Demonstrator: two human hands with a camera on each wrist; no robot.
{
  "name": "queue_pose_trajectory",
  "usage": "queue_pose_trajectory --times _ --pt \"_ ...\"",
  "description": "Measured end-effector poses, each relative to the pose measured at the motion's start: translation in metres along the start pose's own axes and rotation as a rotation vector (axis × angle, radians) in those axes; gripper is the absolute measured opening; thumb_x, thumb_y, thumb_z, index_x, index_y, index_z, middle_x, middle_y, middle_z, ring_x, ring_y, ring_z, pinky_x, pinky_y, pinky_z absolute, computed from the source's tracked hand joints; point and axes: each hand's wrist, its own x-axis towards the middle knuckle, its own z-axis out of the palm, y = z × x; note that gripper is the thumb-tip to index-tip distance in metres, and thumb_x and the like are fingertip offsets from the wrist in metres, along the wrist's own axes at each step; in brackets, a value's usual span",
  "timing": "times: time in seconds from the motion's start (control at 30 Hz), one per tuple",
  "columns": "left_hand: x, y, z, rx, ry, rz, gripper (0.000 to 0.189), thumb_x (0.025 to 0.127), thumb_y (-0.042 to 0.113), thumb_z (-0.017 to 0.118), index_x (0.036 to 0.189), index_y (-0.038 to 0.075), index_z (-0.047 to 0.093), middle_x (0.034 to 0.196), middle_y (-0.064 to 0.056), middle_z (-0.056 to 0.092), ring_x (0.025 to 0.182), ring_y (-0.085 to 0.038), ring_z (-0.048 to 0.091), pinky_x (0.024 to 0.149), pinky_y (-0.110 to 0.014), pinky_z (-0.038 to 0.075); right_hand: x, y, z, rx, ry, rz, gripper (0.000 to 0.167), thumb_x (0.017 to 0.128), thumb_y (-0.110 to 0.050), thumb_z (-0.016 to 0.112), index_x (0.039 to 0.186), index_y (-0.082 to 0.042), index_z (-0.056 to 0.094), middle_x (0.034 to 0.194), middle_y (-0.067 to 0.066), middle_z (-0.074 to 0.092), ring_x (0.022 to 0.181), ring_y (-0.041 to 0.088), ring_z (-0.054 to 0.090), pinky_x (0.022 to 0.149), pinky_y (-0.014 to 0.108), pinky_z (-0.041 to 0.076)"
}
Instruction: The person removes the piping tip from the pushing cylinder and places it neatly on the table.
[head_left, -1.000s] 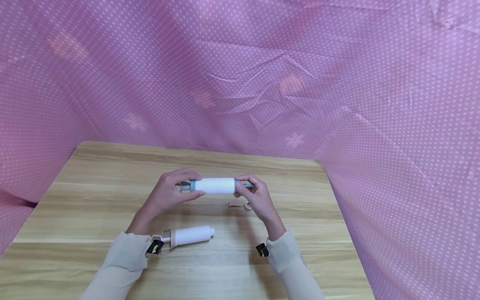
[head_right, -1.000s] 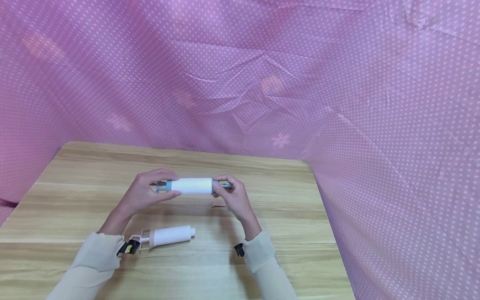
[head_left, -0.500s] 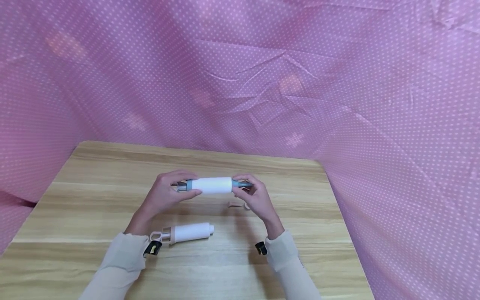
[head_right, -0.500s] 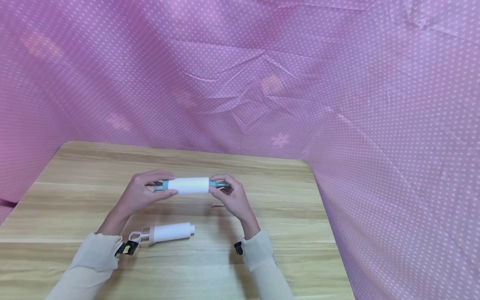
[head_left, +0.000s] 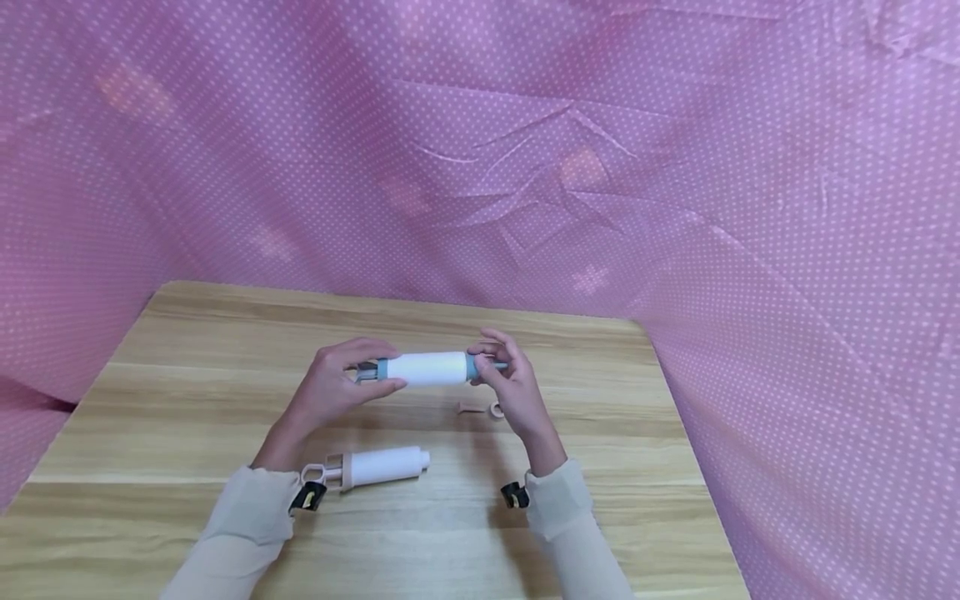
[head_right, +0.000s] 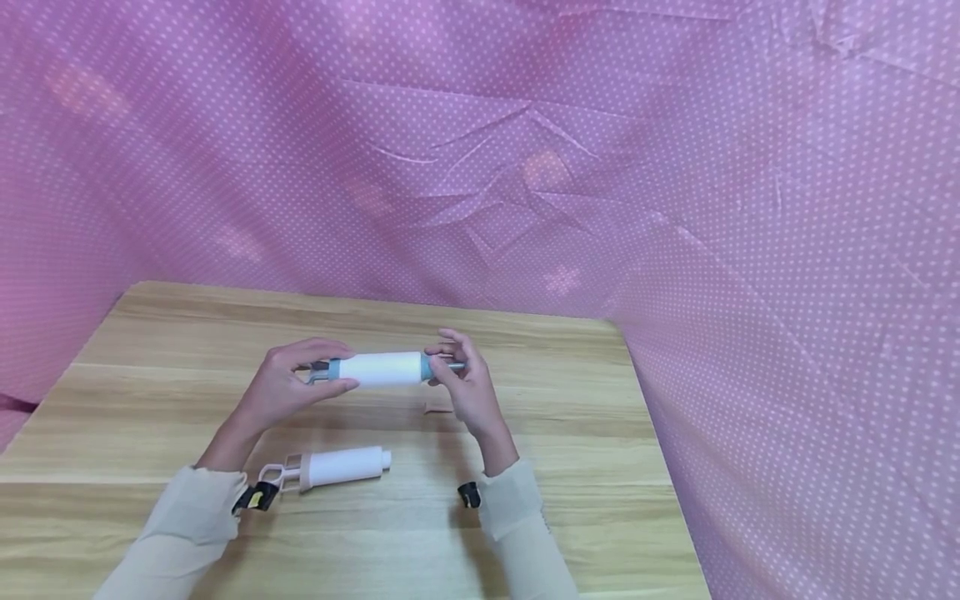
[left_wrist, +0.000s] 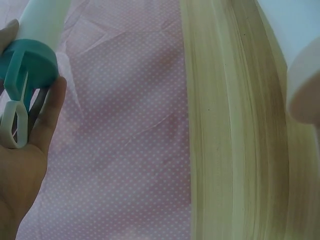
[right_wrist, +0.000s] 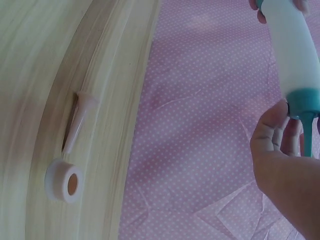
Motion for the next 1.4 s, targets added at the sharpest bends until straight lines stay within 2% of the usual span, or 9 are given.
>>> queue_pose_trajectory --times 0.17,0.37,0.5,0.67,0.83,1.0,1.13,1.3,1.4 --pt "0.0 0.0 0.001 0.016 0.004 0.008 0.038 0.076 0.019 0.092 0.11 0.014 0.077 0.116 -0.005 0.073 0.107 -0.022 0.068 0.087 -0.027 0.056 -0.002 -0.001 -0.003 -0.019 -0.053 0.077 0.039 0.104 -0.011 0.057 0.14 0.002 0.05 0.13 0.023 0.055 0.101 0.024 0.062 0.08 0.033 0.058" --pt "-0.001 -0.001 0.002 0.01 0.0 0.012 0.038 0.076 0.018 0.092 0.11 0.014 0.077 0.116 -0.005 0.073 0.107 -0.021 0.067 0.089 -0.025 0.055 -0.006 0.001 -0.008 -0.056 -0.078 0.152 0.033 0.104 -0.015 0.058 0.132 0.003 0.06 0.106 0.017 0.062 0.083 0.019 0.061 0.066 0.025 0.054" --pt "-0.002 -0.003 0.005 -0.003 -0.003 0.027 0.038 0.076 0.017 0.092 0.11 0.013 0.077 0.115 -0.005 0.073 0.107 -0.022 0.067 0.091 -0.023 0.054 -0.008 0.002 -0.01 -0.04 -0.088 0.128 0.033 0.102 -0.009 0.061 0.131 0.005 0.06 0.104 0.013 0.063 0.083 0.019 0.062 0.069 0.027 0.056" --pt "-0.003 -0.005 0.007 0.01 0.003 0.046 0.037 0.076 0.017 0.092 0.11 0.013 0.077 0.115 -0.006 0.073 0.106 -0.023 0.068 0.092 -0.029 0.055 -0.008 0.002 -0.011 -0.029 -0.103 0.09 0.034 0.099 -0.004 0.063 0.131 0.008 0.059 0.111 0.019 0.064 0.088 0.02 0.065 0.073 0.029 0.057" --pt "-0.003 -0.005 0.008 0.025 0.006 0.032 0.037 0.076 0.019 0.092 0.11 0.014 0.077 0.115 -0.004 0.073 0.105 -0.021 0.068 0.091 -0.034 0.057 -0.008 0.003 -0.012 -0.029 -0.101 0.082 0.034 0.098 -0.003 0.063 0.13 0.007 0.06 0.116 0.02 0.064 0.09 0.023 0.066 0.073 0.029 0.057" --pt "-0.003 -0.007 0.009 0.026 0.021 0.039 0.038 0.075 0.017 0.092 0.11 0.013 0.077 0.115 -0.005 0.073 0.106 -0.021 0.068 0.092 -0.031 0.055 -0.007 0.002 -0.012 -0.051 -0.107 0.065 0.034 0.096 -0.001 0.066 0.128 0.008 0.061 0.121 0.021 0.063 0.095 0.026 0.064 0.074 0.028 0.057" --pt "-0.004 -0.008 0.01 0.021 0.025 0.053 0.038 0.074 0.016 0.093 0.109 0.013 0.077 0.114 -0.002 0.073 0.106 -0.021 0.068 0.091 -0.027 0.055 -0.006 0.003 -0.013 -0.07 -0.097 0.038 0.028 0.098 -0.002 0.064 0.124 0.009 0.063 0.121 0.022 0.063 0.095 0.023 0.064 0.074 0.029 0.057" --pt "-0.005 -0.009 0.011 0.035 0.018 0.047 0.039 0.074 0.017 0.092 0.11 0.013 0.077 0.115 -0.002 0.073 0.106 -0.021 0.067 0.091 -0.031 0.056 -0.005 0.005 -0.012 -0.076 -0.063 0.021 0.024 0.1 -0.004 0.062 0.118 0.01 0.066 0.122 0.018 0.065 0.097 0.021 0.062 0.078 0.034 0.058" --pt "-0.006 -0.009 0.011 0.055 0.015 0.041 0.039 0.075 0.019 0.092 0.11 0.013 0.076 0.116 -0.002 0.072 0.107 -0.02 0.067 0.092 -0.031 0.056 -0.005 0.005 -0.011 -0.064 -0.053 0.031 0.026 0.099 -0.003 0.063 0.122 0.009 0.064 0.124 0.019 0.064 0.1 0.021 0.063 0.08 0.034 0.059"
